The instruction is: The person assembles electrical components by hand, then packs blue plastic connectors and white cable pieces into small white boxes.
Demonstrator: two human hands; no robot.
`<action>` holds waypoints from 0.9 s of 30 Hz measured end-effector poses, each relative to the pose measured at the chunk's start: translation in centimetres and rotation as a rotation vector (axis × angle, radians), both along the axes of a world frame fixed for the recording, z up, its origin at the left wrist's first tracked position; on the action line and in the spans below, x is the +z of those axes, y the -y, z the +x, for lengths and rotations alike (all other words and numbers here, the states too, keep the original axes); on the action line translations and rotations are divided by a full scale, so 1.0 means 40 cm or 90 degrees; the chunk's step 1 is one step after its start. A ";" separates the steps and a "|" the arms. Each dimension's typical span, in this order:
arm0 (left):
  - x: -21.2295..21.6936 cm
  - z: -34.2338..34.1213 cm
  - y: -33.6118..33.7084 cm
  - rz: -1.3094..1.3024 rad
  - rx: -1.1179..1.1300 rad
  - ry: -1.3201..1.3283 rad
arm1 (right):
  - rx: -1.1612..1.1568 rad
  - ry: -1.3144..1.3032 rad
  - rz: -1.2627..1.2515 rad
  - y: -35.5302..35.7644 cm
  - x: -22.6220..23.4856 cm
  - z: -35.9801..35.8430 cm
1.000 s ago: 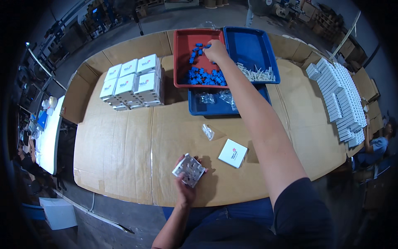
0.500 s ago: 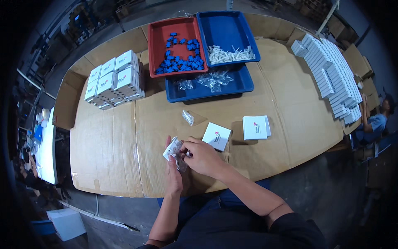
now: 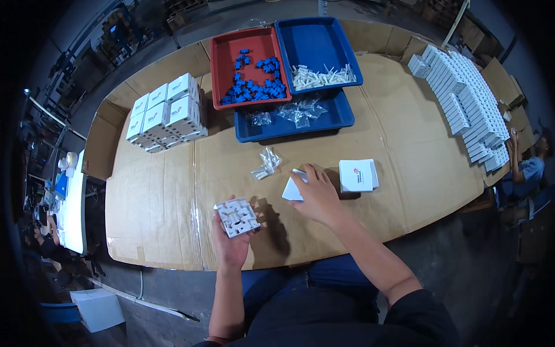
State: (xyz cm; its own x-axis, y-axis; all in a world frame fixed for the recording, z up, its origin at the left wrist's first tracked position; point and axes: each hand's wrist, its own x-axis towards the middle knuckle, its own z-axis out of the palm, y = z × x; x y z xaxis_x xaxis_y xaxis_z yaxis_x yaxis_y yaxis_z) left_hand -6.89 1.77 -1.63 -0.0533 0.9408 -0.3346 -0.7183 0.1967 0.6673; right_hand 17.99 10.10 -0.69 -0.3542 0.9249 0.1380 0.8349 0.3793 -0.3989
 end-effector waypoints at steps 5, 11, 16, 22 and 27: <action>-0.004 0.029 -0.024 -0.024 -0.161 0.042 | -0.003 -0.039 -0.079 0.069 0.047 0.016; 0.034 0.092 -0.032 -0.174 -0.175 -0.018 | 0.271 -0.307 0.029 0.102 0.072 -0.032; 0.023 0.102 -0.024 -0.130 -0.191 -0.008 | 0.287 -0.320 0.050 0.097 0.056 -0.050; 0.012 0.091 -0.014 -0.087 -0.204 -0.006 | 0.294 -0.302 0.056 0.100 0.049 -0.064; 0.038 0.100 -0.014 -0.116 -0.194 -0.047 | 0.288 -0.316 0.045 0.099 0.052 -0.065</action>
State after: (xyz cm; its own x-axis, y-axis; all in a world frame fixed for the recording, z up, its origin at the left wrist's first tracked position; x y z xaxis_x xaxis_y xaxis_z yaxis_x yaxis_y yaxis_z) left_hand -2.88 2.35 -0.09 0.1903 0.8425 -0.5040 -0.5598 0.5149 0.6492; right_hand 15.38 6.13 1.39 -0.5834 0.6834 0.4388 0.3119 0.6874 -0.6559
